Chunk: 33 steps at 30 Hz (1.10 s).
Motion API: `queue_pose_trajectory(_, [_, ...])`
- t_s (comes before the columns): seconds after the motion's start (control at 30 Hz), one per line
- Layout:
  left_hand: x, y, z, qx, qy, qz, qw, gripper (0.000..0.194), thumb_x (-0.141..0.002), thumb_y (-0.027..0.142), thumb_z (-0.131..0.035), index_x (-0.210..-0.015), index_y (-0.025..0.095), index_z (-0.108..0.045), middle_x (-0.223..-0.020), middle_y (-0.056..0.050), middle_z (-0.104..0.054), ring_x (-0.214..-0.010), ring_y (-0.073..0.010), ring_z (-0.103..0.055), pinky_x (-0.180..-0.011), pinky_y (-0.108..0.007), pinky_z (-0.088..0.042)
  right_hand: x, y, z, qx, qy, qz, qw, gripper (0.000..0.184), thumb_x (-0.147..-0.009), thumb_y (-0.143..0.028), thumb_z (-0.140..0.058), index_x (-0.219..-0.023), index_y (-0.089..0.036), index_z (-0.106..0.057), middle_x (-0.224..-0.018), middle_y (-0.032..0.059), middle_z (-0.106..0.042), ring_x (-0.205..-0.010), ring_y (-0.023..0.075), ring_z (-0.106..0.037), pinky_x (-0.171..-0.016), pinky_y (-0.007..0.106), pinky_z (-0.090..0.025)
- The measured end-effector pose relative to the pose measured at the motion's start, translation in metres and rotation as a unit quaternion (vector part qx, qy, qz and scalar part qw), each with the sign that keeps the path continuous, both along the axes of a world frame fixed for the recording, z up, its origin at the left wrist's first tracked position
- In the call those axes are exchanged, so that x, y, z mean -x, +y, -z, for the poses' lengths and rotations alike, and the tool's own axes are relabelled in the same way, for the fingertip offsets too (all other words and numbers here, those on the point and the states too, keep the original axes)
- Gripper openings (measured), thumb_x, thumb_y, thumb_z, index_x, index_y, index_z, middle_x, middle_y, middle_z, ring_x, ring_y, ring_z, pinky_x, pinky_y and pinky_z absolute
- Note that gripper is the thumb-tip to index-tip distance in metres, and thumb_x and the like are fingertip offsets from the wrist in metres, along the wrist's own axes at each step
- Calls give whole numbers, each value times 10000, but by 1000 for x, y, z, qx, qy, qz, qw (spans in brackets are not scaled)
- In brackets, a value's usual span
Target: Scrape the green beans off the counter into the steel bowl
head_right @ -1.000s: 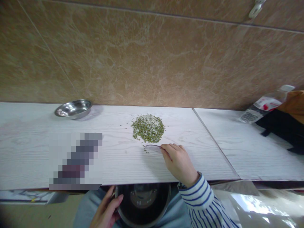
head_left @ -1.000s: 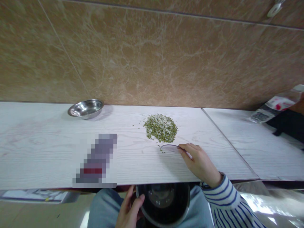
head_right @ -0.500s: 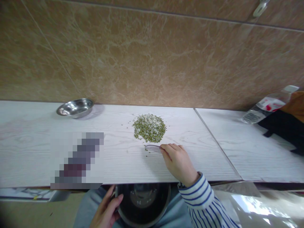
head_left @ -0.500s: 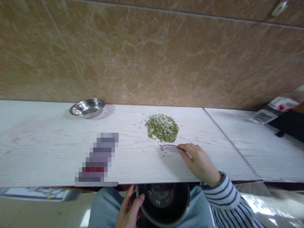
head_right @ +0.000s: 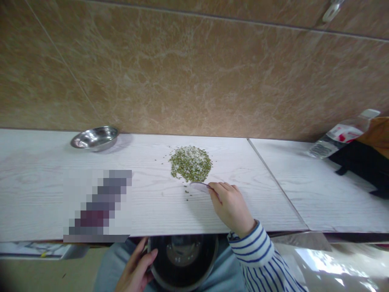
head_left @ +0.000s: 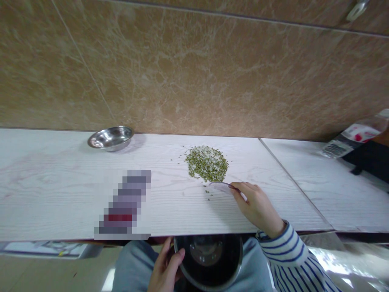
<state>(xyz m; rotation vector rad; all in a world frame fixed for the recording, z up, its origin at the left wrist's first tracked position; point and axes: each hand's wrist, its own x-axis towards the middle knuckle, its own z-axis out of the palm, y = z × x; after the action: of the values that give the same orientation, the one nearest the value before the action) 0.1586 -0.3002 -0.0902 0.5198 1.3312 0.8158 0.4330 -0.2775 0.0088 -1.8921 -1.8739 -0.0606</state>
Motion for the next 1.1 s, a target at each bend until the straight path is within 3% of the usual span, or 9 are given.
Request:
queue_pose_trajectory(0.13, [0, 1, -2, 11, -11, -4, 1000, 539, -773, 303, -690, -1310, 288, -641, -1179, -104, -756, -1093, -323, -702, -810, -409, -601, 1, 2, 1, -9, 1, 3, 1000, 259, -994, -246, -422, -1041, -218, -675, -952, 63, -756, -861, 209, -700, -772, 360, -509])
queue_pose_trajectory(0.8, [3, 3, 1, 19, -39, -19, 999, 711, -732, 302, -724, -1406, 226, -510, -1156, -122, -746, -965, -286, -720, -730, -350, -588, 5, 9, 4, 1, 20, 0, 1000, 198, -985, -226, -475, -1040, -206, -665, -957, 51, -750, -885, 217, -695, -778, 357, -499])
queue_pose_trajectory(1.1, [5, 3, -4, 12, -33, -28, 999, 672, -707, 330, -747, -1346, 227, -569, -1121, -112, -766, -961, -292, -728, -769, -373, -582, 10, 10, 2, 6, 10, -32, 999, 186, -987, -212, -488, -1033, -219, -668, -949, 38, -752, -875, 201, -691, -771, 338, -474])
